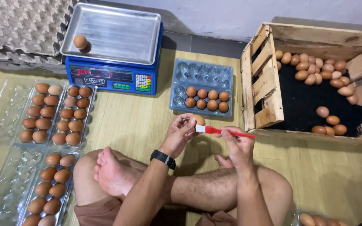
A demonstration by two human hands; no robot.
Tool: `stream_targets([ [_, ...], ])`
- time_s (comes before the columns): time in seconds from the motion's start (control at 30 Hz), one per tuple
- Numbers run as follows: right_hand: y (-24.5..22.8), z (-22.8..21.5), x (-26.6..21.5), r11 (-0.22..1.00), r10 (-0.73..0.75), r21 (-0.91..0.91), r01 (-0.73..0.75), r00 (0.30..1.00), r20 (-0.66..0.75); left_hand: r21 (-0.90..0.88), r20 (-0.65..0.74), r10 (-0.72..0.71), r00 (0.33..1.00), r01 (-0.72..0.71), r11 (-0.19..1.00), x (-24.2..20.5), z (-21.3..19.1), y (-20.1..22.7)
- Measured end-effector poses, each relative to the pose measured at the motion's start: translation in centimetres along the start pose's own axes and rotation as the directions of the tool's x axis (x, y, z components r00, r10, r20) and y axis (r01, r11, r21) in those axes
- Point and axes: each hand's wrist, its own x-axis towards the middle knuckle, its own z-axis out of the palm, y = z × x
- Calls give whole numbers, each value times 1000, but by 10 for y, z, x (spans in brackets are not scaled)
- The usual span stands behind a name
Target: Sorting, cleaning with a brush, weighing, and packing eggs from a wooden crate into plastic cartons.
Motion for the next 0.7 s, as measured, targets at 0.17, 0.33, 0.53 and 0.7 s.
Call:
stream_targets([
  [0.17,7,-8,7,999,-44,-31,42,997,-69,-46,9,-4,1000,5,999,-11,13,11],
  [0.33,17,-7,2,999,-37,18,37,999,21,-6,20,-1,1000,2,1000,-3,5,4],
  [0.53,18,-12,11,996,-87,-15,86,986,-143,-55,39,-1,999,3,998,-12,15,12],
  [0.7,32,-5,7,996,-74,-43,73,997,-8,-4,19,-13,1000,13,1000,3,-3,-10],
])
